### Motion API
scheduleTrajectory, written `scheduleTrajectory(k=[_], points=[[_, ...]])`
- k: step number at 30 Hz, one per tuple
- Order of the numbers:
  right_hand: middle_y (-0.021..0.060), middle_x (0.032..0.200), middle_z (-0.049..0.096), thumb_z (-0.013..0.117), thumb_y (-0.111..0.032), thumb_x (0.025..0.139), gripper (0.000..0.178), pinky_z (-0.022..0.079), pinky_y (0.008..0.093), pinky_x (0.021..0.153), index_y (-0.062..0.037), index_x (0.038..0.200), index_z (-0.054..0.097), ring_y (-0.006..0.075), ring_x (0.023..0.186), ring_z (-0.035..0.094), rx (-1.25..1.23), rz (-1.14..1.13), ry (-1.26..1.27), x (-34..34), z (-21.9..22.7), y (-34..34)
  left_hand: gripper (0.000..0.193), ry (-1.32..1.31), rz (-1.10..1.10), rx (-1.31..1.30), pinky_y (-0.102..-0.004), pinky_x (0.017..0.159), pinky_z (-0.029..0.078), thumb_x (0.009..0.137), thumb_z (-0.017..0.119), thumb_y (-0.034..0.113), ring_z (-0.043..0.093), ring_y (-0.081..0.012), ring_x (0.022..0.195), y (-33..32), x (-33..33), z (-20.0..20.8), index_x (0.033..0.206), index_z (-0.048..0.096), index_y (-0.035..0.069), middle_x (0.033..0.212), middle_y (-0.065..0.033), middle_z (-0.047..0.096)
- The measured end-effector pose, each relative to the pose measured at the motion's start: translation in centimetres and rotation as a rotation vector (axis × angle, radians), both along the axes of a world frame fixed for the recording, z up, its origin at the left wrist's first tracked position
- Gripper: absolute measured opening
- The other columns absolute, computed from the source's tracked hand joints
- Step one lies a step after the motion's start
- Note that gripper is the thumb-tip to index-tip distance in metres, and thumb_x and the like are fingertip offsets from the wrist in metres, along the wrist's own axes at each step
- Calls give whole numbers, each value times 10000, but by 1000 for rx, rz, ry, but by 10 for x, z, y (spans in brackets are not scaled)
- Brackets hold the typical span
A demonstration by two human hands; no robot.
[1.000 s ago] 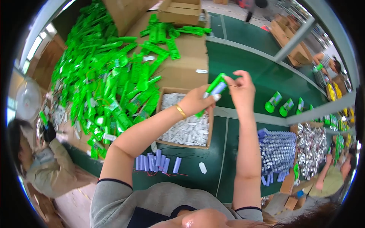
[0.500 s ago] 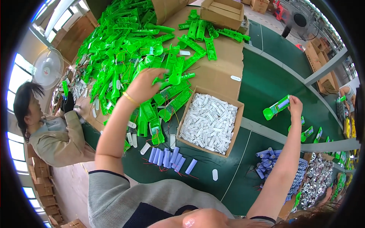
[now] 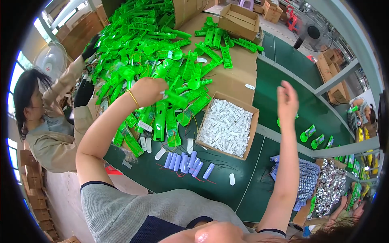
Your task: Assembling batteries and internal components into green flashlight housings on a production line.
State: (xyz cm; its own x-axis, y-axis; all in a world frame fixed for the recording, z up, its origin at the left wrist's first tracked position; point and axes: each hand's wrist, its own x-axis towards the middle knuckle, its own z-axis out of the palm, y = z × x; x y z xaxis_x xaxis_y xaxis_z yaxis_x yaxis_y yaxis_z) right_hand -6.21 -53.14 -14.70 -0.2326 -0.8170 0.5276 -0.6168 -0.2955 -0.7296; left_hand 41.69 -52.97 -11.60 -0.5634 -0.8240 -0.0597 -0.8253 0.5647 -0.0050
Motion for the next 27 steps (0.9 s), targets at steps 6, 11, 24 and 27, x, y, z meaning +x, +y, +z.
scheduleTrajectory(k=[6, 11, 24, 27], points=[[91, 1262, 624, 562, -445, 988, 555, 387, 359, 1074, -14, 1337, 555, 203, 1214, 562, 260, 751, -294, 155, 4, 63, 267, 1091, 62, 484, -318, 604, 487, 982, 598, 282, 617, -115, 700, 38, -60, 27, 1068, 561, 32, 774, -27, 646], [146, 1294, 611, 476, -546, 993, 684, 453, 349, 991, -27, 1438, 438, 223, 1229, 562, 618, 1236, -971, 218, -30, 126, 462, 1424, -15, 681, -315, 836, 490, 1017, 535, 360, 610, -140, 950, 69, -99, 33, 1350, 447, 51, 1075, -50, 612], [36, 946, 677, 623, -132, 970, 190, 512, 238, 687, 5, 1101, 628, 81, 773, 621, 162, 191, -604, 132, 43, 178, 501, 1405, -31, 726, -303, 846, 466, 1049, 444, 380, 569, -143, 885, 95, -118, -21, 1416, 349, 53, 1012, -64, 590], [29, 990, 637, 569, -214, 1012, 303, 510, 246, 713, -6, 1233, 588, 79, 811, 598, 290, 296, -955, 132, 35, 164, 448, 1317, -23, 755, -307, 800, 482, 1058, 423, 356, 584, -146, 866, 113, -138, -36, 1362, 404, 28, 977, -72, 600]])
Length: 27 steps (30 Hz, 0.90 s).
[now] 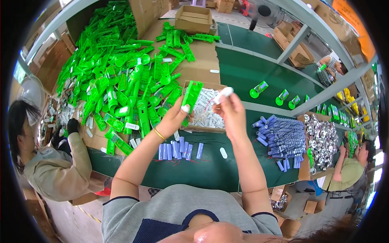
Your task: Assembling batteries and internal components into green flashlight housings on a production line.
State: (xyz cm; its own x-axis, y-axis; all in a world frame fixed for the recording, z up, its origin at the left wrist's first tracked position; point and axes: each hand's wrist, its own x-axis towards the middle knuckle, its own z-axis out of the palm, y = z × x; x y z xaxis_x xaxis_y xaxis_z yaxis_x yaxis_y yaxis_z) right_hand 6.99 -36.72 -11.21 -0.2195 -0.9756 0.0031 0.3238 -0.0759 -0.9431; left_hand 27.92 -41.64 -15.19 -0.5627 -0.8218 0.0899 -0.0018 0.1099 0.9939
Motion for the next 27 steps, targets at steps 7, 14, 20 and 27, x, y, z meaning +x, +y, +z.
scheduleTrajectory(k=[7, 14, 20, 27], points=[[-14, 827, 557, 548, -215, 1022, 415, 433, 201, 656, -60, 1402, 482, 55, 706, 485, 19, 16, 108, 14, -15, -5, 465, -191, 133, -195, -375, 721, 513, 1004, 493, 246, 639, -271, 771, 19, -29, -8, 1398, 408, 12, 929, -182, 634], [121, 852, 629, 569, -306, 980, 281, 492, 340, 631, -78, 1141, 605, 243, 745, 640, -176, -587, 1162, -13, -35, -22, 409, -321, 104, -212, -409, 755, 517, 994, 486, 228, 653, -320, 875, 35, -49, -10, 1359, 465, 45, 1008, -225, 637], [33, 1000, 675, 502, 87, 895, 294, 496, 270, 802, -4, 1128, 656, 115, 901, 631, -219, -67, 295, -22, -68, -13, 626, 143, -129, 318, -295, 694, 497, 1051, 381, 289, 590, -173, 692, 33, -46, 0, 1553, 130, 11, 861, -109, 607], [84, 1013, 680, 531, 40, 877, 376, 518, 292, 830, -7, 1241, 612, 154, 895, 657, 66, 140, -351, -11, -57, 10, 556, -26, -31, -162, -304, 750, 503, 1054, 401, 235, 601, -160, 780, 32, -53, -37, 1536, 229, 16, 931, -86, 615]])
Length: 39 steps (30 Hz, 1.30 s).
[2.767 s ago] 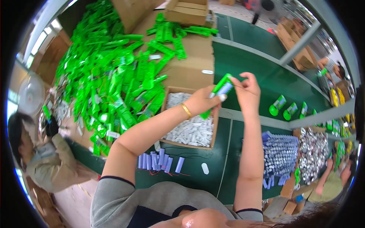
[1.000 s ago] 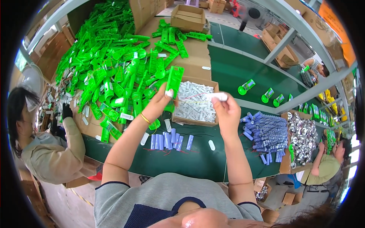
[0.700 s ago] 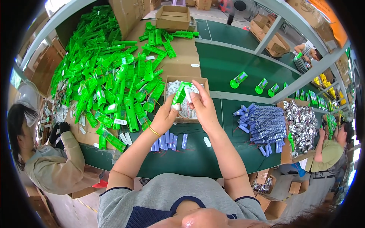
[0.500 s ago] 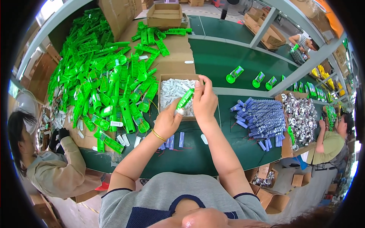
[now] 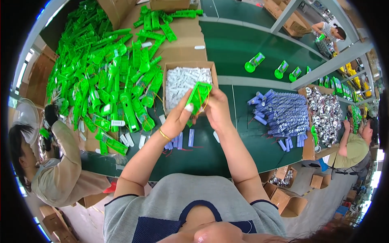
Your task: Assembling batteries and internal components into green flashlight housings on a production line.
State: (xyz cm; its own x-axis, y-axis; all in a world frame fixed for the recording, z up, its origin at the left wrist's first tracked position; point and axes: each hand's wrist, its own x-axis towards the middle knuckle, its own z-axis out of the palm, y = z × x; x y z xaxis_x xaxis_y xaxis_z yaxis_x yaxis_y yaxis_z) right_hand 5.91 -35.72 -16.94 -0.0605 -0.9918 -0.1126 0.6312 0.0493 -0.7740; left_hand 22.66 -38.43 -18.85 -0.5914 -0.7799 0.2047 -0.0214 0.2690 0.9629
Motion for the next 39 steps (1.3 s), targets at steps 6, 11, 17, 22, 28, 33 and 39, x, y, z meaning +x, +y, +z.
scheduleTrajectory(k=[6, 11, 17, 22, 28, 33, 39], points=[[85, 1057, 651, 530, -72, 921, 430, 533, 296, 749, -29, 1348, 507, 142, 885, 636, 9, 31, 124, 1, 1, -2, 562, -1, 33, 185, -293, 651, 500, 1061, 386, 251, 602, -152, 713, 4, 0, 1, 1527, 200, -4, 850, -89, 613], [81, 873, 668, 658, -125, 921, 209, 518, 300, 434, 2, 1085, 631, 170, 615, 636, 6, 41, 85, 16, 6, 10, 603, -25, 19, 130, -272, 664, 496, 1071, 353, 260, 588, -131, 726, 14, 10, 20, 1564, 98, 25, 858, -75, 603], [69, 1033, 666, 692, -33, 878, 379, 543, 290, 771, 0, 1243, 593, 161, 931, 646, -30, -59, 56, 30, -1, 18, 580, 33, 35, 152, -276, 683, 495, 1073, 359, 257, 578, -130, 745, 32, 19, 2, 1556, 149, 14, 921, -84, 599], [68, 1064, 635, 657, -33, 883, 590, 489, 287, 907, 16, 1427, 436, 139, 1000, 610, -22, -177, 501, 26, 2, 26, 672, -21, 174, 175, -300, 694, 504, 964, 475, 143, 615, -180, 732, 38, 26, 2, 1531, 156, -24, 914, -113, 628], [26, 834, 629, 676, -12, 879, 552, 482, 213, 639, -22, 1393, 474, 62, 706, 591, -31, -296, 662, 61, 15, 46, 614, -68, 159, 170, -322, 856, 497, 979, 511, 151, 624, -223, 965, 38, 32, 3, 1487, 226, -42, 1082, -160, 622], [69, 780, 611, 696, 1, 813, 526, 491, 318, 634, -31, 1310, 525, 184, 682, 581, -288, -402, 1056, 75, -4, 59, 484, 193, 85, 404, -295, 1040, 393, 1052, 459, 218, 497, -161, 1218, 41, 35, 1, 1476, 345, 16, 1329, -78, 533], [81, 790, 625, 674, -5, 811, 332, 490, 361, 642, -22, 1132, 593, 248, 717, 614, -360, -276, 1085, 68, -3, 74, 282, 214, 106, 530, -319, 888, 507, 1024, 450, 130, 583, -139, 989, 39, 46, 4, 1290, 469, 37, 1113, -60, 602]])
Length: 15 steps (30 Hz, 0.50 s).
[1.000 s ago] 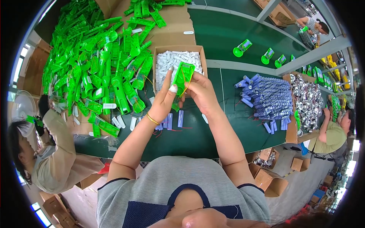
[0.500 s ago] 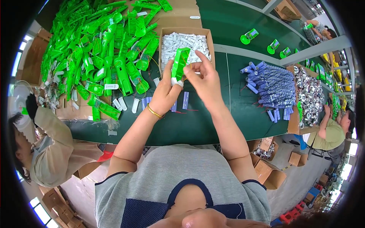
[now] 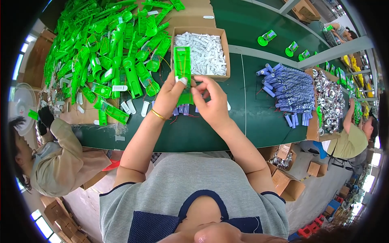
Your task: Assembling batteries and internal components into green flashlight housings on a production line.
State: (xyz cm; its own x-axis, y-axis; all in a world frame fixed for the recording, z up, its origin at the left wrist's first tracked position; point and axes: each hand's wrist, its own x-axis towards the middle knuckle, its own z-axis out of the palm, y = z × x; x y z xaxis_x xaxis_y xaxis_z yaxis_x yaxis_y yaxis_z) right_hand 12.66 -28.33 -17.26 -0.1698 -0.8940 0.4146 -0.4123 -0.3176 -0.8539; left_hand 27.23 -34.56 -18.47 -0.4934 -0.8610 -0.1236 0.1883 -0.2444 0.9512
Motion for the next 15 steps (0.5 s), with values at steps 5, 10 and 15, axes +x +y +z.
scheduleTrajectory(k=[5, 10, 15], points=[[116, 764, 652, 741, -190, 815, 204, 518, 412, 658, -35, 902, 639, 307, 786, 656, 484, -95, 564, -11, -33, 11, 271, 36, -15, 103, -339, 789, 556, 1024, 418, 135, 599, -162, 885, -6, 12, 9, 1283, 453, 63, 1048, -83, 608], [151, 897, 668, 772, -217, 778, 277, 543, 432, 695, -28, 941, 653, 319, 836, 664, 500, -159, 612, -7, -54, 11, 260, 4, -32, 104, -339, 798, 524, 1017, 441, 121, 602, -160, 888, -8, 18, 12, 1269, 457, 62, 1043, -74, 619], [141, 934, 623, 746, -126, 783, 325, 549, 373, 697, -25, 1082, 672, 254, 837, 665, 522, -43, 545, -28, -71, 10, 272, -30, -34, 79, -322, 793, 506, 1009, 442, 108, 598, -159, 885, -9, 22, 11, 1277, 460, 63, 1044, -71, 619]])
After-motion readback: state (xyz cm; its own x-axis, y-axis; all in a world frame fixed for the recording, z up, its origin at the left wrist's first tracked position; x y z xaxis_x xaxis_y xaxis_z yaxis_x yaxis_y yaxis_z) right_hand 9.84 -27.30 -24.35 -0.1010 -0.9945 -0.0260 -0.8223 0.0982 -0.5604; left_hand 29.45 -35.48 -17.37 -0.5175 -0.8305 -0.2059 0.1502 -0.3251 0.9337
